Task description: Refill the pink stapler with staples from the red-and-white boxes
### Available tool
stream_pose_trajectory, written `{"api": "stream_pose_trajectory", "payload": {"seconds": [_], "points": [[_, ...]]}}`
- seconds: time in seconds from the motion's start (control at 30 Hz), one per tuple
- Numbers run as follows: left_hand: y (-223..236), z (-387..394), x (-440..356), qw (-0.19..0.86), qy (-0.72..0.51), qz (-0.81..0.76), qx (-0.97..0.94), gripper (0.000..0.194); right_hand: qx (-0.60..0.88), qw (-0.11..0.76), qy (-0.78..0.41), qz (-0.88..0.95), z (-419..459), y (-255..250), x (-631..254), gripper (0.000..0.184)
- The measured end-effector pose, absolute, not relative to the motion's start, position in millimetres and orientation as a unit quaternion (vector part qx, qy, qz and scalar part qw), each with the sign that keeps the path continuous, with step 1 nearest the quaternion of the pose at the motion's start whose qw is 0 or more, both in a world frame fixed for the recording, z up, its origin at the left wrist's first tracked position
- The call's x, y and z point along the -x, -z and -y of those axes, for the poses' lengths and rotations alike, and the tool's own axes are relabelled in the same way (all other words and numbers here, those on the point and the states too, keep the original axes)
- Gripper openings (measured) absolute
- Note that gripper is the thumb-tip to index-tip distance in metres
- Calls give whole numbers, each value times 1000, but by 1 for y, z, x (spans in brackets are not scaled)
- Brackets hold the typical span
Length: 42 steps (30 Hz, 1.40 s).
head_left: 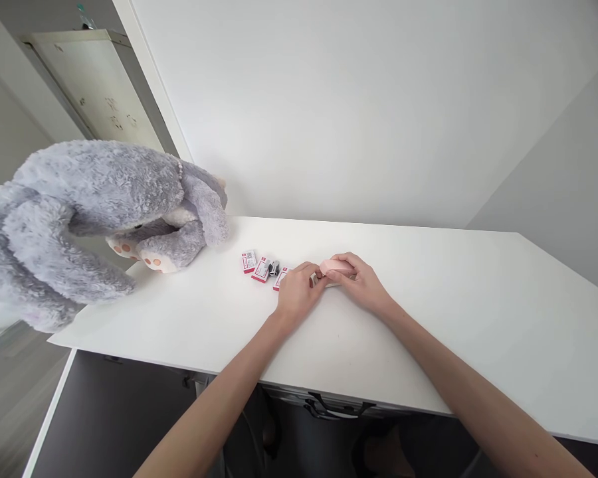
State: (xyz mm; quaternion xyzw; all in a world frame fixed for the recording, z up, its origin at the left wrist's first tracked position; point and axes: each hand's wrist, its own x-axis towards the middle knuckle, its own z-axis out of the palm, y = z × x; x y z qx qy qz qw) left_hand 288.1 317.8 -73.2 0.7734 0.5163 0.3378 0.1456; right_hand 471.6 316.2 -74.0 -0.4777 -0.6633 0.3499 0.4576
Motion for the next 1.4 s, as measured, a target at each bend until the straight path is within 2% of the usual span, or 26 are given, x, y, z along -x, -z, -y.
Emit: {"api": "stream_pose_trajectory", "payload": {"seconds": [0.57, 0.93, 1.4], "points": [[76, -317, -289, 144, -339, -527, -766, 31, 466, 460, -366, 661, -315, 73, -473, 36], [77, -316, -290, 185, -340, -530, -755, 22, 483, 476, -392, 621, -318, 75, -475, 44], [76, -316, -291, 167, -292, -531, -777, 22, 401, 552, -494, 540, -322, 71, -478, 46]]}}
